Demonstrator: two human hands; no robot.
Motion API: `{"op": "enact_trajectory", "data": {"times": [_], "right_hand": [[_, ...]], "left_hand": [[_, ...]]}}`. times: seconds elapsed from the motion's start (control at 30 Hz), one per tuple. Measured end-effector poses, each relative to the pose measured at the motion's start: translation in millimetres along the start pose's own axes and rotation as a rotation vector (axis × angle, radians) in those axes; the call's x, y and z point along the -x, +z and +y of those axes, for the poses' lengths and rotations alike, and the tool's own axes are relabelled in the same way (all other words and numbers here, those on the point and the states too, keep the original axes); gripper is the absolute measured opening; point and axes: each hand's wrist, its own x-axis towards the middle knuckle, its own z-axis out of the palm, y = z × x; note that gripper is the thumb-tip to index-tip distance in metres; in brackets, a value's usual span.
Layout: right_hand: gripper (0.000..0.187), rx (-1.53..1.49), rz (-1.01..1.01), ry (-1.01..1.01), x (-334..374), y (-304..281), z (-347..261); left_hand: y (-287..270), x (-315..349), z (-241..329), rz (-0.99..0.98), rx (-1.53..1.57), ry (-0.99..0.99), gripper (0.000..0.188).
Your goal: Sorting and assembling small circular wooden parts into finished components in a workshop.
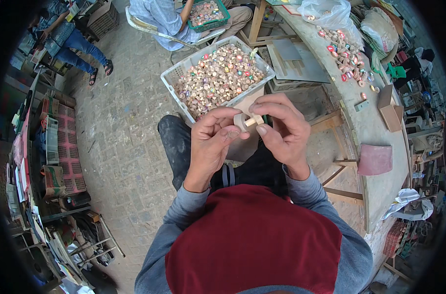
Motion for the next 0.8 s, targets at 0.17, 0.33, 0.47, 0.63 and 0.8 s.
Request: {"op": "enact_trajectory", "data": {"times": [0.17,0.33,0.47,0.63,0.8], "right_hand": [[0.032,-0.042,0.002,0.044,-1,0,-1],[0.031,-0.069,0.000,0.083,-1,0,0],[0.030,-0.078,-0.003,0.107,-1,-1,-1],[0.028,-0.040,-0.021,0.127,-1,-2,0],[0.028,-0.009,-0.140,0.196,-2,-5,-9]], "left_hand": [[-2,0,-2,-0.015,0.007,-0.010,0.030],[-1,1,-1,-0.017,0.009,-0.012,0.029],[-3,1,-2,-0.035,-0.015,0.000,0.029],[-4,1,0,-0.023,-0.123,0.047,0.030],[-10,3,11,-0.020,-0.362,0.102,0.030]]}}
